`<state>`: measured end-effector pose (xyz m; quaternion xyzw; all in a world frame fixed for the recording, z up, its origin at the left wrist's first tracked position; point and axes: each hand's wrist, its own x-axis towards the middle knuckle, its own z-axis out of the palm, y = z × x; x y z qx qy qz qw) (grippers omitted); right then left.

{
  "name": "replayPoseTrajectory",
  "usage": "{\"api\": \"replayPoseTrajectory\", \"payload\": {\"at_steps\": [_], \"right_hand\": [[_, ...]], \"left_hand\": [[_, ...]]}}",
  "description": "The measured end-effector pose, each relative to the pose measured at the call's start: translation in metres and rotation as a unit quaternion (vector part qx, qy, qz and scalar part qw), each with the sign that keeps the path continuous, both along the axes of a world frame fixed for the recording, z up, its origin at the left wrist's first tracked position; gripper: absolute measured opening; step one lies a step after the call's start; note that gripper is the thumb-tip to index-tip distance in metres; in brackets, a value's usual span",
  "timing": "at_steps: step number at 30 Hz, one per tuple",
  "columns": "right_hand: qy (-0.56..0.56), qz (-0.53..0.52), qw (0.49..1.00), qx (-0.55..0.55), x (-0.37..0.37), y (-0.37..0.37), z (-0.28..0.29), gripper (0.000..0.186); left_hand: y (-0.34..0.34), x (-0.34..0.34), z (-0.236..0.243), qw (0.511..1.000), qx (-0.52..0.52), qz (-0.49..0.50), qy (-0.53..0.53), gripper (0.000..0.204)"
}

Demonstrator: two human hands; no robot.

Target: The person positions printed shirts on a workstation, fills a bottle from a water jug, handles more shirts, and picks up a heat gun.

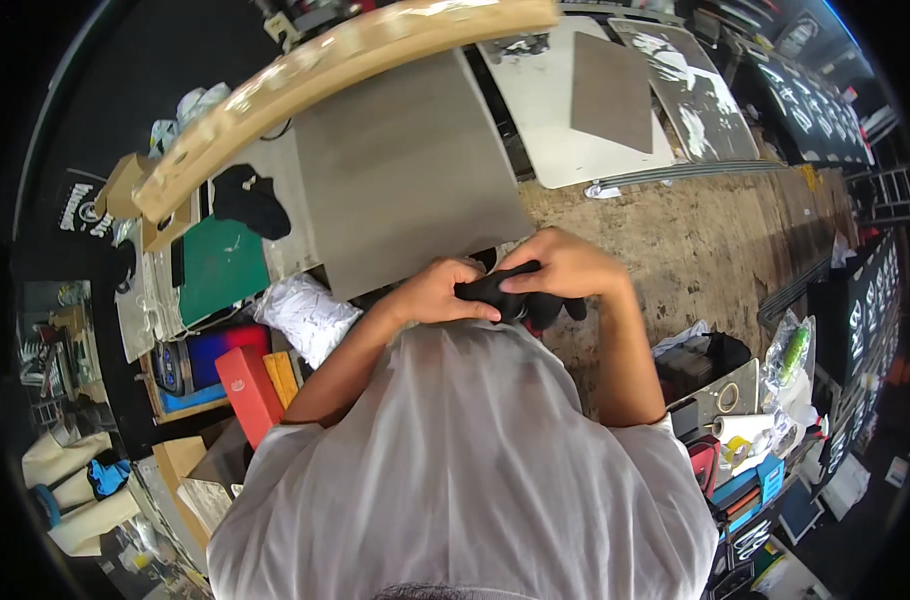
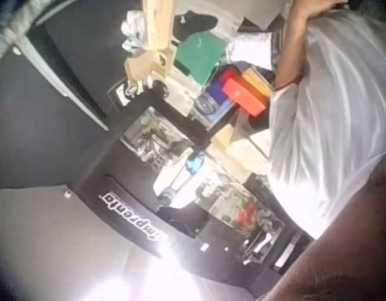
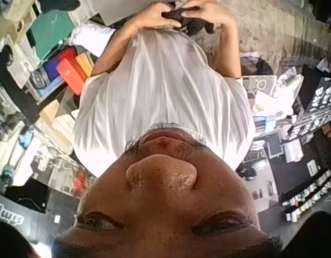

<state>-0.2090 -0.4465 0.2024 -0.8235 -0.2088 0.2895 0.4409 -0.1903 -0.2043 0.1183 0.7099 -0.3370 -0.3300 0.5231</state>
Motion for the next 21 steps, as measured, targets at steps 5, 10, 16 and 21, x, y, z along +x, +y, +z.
{"api": "replayPoseTrajectory", "payload": {"at_steps": [5, 10, 16, 21], "right_hand": [[0.083, -0.088, 0.988, 0.091, 0.010, 0.012, 0.004, 0.022], [0.081, -0.154, 0.968, 0.183, 0.022, 0.027, 0.012, 0.017], [0.043, -0.270, 0.920, 0.280, 0.027, -0.013, 0.003, 0.019], [-0.020, -0.324, 0.921, 0.215, 0.051, -0.033, -0.003, 0.019]], "left_hand": [[0.059, 0.016, -0.025, 0.988, 0.084, -0.076, -0.106, 0.044], [0.097, 0.013, -0.046, 0.994, 0.061, -0.032, -0.086, 0.036], [0.159, 0.004, -0.084, 0.984, 0.146, -0.035, -0.100, 0.034], [0.195, -0.010, -0.063, 0.976, 0.075, 0.203, 0.036, 0.028]]}}
